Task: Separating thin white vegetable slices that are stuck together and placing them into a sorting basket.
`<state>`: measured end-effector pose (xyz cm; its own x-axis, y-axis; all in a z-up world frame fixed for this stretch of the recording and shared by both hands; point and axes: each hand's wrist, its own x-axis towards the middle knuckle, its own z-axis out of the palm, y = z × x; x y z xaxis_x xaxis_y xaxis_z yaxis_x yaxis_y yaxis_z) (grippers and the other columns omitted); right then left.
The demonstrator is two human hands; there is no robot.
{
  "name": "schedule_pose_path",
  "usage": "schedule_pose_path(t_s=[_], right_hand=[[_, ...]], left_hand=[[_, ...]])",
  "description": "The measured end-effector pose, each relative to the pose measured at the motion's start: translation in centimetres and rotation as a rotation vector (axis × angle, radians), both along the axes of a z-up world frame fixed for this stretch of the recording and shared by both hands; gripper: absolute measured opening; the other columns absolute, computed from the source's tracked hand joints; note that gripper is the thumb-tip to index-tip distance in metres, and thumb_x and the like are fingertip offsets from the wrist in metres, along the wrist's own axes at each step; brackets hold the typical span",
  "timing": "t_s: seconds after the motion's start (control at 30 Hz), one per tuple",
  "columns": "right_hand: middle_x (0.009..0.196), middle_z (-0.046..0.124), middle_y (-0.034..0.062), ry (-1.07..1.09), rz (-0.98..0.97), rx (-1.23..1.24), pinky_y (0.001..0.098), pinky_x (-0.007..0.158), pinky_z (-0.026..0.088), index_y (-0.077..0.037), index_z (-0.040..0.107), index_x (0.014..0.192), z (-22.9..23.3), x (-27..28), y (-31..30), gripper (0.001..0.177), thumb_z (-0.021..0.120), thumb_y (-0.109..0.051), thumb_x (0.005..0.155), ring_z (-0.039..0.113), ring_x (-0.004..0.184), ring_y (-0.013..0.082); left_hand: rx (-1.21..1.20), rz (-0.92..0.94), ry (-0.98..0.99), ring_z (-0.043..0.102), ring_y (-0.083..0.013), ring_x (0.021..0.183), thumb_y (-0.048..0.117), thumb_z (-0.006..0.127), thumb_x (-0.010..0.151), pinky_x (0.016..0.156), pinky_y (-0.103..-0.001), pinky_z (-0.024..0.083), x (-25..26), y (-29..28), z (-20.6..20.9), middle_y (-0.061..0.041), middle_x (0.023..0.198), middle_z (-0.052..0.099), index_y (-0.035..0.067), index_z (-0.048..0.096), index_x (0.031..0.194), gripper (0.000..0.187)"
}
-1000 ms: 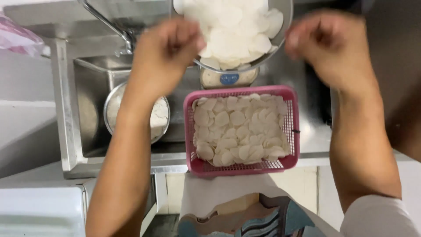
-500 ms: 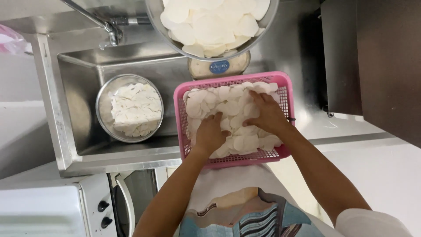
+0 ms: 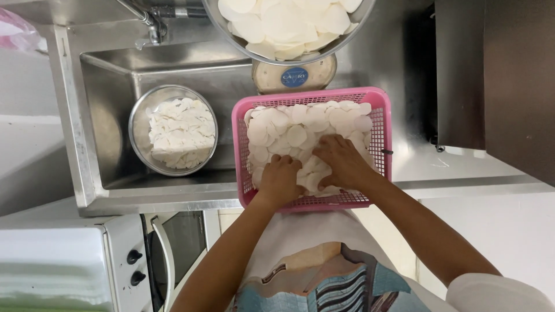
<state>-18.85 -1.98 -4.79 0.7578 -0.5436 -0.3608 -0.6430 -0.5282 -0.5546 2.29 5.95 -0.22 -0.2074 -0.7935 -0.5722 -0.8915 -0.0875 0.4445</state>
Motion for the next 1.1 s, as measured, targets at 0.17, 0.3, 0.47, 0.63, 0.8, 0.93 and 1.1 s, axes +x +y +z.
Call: schedule_pose_path(t_s=[0.17, 0.3, 0.47, 0.63, 0.8, 0.93, 1.1], right_hand=[[0.134, 0.058, 0.0131, 0.060, 0.159, -0.053, 0.0571, 0.116, 0.032, -0.017, 0.055, 0.143, -1.5, 0.3, -0.5, 0.088, 0.091, -0.048, 0.069, 0.047, 0.134, 0.0366], [0.112, 0.064, 0.0097, 0.128, 0.286, -0.072, 0.0511, 0.104, 0.040, -0.013, 0.061, 0.123, -0.3, 0.4, -1.2, 0.062, 0.088, -0.039, 0.073, 0.060, 0.114, 0.0328], [0.117, 0.063, 0.0130, 0.159, 0.339, 0.077, 0.0497, 0.091, 0.050, -0.013, 0.066, 0.121, 0.1, 0.0, -1.4, 0.047, 0.085, -0.018, 0.078, 0.064, 0.108, 0.0376], [0.128, 0.071, 0.0155, 0.271, 0.048, 0.382, 0.0511, 0.105, 0.049, -0.031, 0.064, 0.141, 5.4, 0.7, -3.8, 0.056, 0.072, -0.037, 0.085, 0.064, 0.123, 0.0401], [0.114, 0.079, 0.0145, -0.189, -0.398, 0.534, 0.0423, 0.096, 0.054, -0.015, 0.077, 0.122, 14.4, -1.1, -7.1, 0.056, 0.092, -0.014, 0.068, 0.071, 0.108, 0.0267], [0.107, 0.078, 0.0077, -0.632, -0.507, 0.431, 0.0287, 0.080, 0.062, -0.005, 0.072, 0.118, 20.0, -1.5, -11.8, 0.048, 0.084, 0.004, 0.073, 0.073, 0.090, 0.0147], [0.101, 0.065, -0.0056, -0.835, -0.573, 0.029, 0.0216, 0.072, 0.050, -0.014, 0.063, 0.109, 23.8, 4.7, -17.7, 0.016, 0.078, -0.015, 0.105, 0.059, 0.088, 0.0031]], left_hand=[[-0.032, -0.117, -0.064, 0.064, -0.0371, 0.111, 0.028, 0.072, 0.079, 0.092, -0.048, 0.055, 0.2, 1.2, -1.6, -0.017, 0.106, 0.071, 0.007, 0.065, 0.129, 0.054], [-0.001, -0.048, 0.061, 0.067, -0.0397, 0.107, 0.018, 0.066, 0.084, 0.090, -0.049, 0.056, 0.0, 1.6, -1.1, -0.020, 0.107, 0.071, 0.006, 0.063, 0.130, 0.048], [0.023, 0.013, 0.113, 0.069, -0.0414, 0.106, 0.012, 0.062, 0.087, 0.092, -0.051, 0.057, 0.1, 1.7, 0.4, -0.023, 0.109, 0.072, 0.004, 0.060, 0.135, 0.049], [0.123, 0.143, 0.241, 0.070, -0.0427, 0.106, 0.018, 0.067, 0.085, 0.092, -0.051, 0.056, 1.6, -0.3, 2.3, -0.021, 0.108, 0.073, 0.014, 0.061, 0.136, 0.051], [0.080, 0.261, 0.460, 0.064, -0.0534, 0.116, 0.014, 0.076, 0.079, 0.102, -0.059, 0.050, 4.6, -5.0, 14.5, -0.032, 0.117, 0.071, 0.009, 0.065, 0.131, 0.053], [0.092, 0.493, 0.528, 0.071, -0.0175, 0.115, 0.016, 0.082, 0.076, 0.096, -0.036, 0.058, 6.2, -10.5, 22.7, 0.002, 0.123, 0.076, 0.023, 0.063, 0.137, 0.065], [-0.338, 0.520, 1.053, 0.065, -0.0146, 0.119, 0.021, 0.063, 0.099, 0.085, -0.035, 0.069, 8.4, -18.6, 21.5, 0.004, 0.135, 0.063, 0.020, 0.062, 0.133, 0.034]])
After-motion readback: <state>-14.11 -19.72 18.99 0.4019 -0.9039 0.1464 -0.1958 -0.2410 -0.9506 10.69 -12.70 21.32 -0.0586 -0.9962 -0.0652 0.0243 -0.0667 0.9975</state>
